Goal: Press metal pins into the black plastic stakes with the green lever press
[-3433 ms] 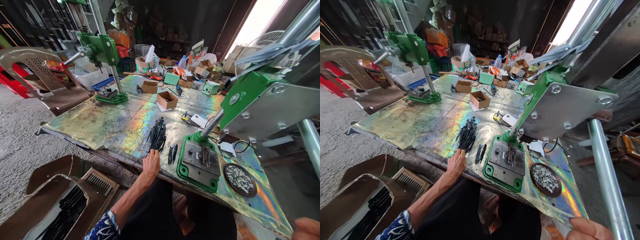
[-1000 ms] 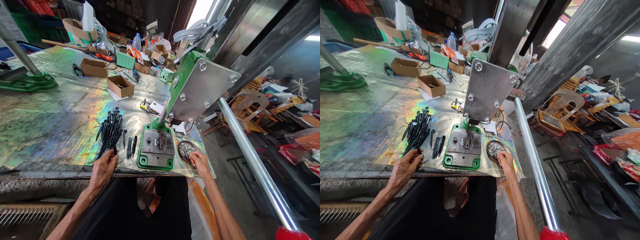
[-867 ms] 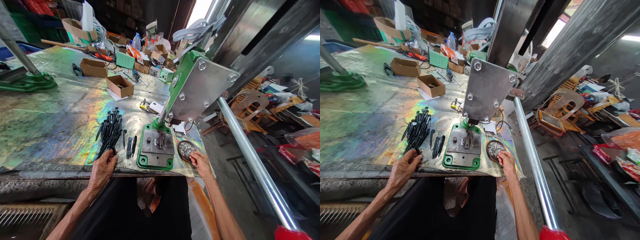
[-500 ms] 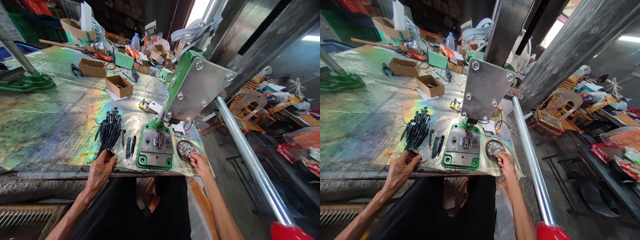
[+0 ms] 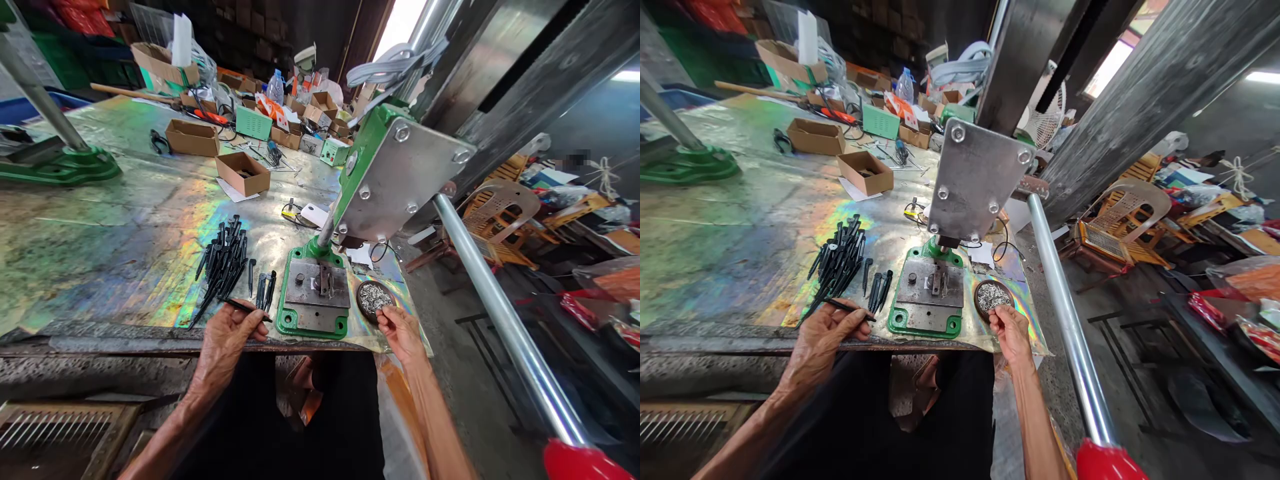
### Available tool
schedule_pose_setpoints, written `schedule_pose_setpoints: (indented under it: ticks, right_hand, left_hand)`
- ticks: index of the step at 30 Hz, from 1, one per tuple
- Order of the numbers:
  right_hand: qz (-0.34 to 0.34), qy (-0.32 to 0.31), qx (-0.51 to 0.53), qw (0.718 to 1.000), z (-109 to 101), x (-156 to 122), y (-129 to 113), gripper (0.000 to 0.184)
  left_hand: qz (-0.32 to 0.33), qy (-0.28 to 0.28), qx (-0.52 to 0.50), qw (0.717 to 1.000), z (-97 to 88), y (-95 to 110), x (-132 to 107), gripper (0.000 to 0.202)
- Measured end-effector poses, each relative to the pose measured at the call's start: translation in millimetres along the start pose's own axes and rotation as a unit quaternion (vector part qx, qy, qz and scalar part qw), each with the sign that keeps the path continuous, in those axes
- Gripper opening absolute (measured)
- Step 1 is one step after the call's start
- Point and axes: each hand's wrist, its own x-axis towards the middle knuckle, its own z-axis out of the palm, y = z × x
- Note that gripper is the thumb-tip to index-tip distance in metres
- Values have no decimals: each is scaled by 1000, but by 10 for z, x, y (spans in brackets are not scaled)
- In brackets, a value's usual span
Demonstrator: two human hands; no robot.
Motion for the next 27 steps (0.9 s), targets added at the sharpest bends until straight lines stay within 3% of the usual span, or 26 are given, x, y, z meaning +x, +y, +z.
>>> schedule_pose_setpoints:
  ticks: [6,13,27]
  right_hand:
    - [-40,-46,37,997,390,-372,-112,23]
    - [-73,-93,27,993,814,-726,-144,21]
    - [-91,-161,-42,982,1086,-994,-25,13]
  left_hand:
    - [-30,-66,-70,995,292,60,-132,32]
    - [-46,-106,-126,985,533,120,-208,31]
    - [-78,-101,-210,969,538,113,-272,33]
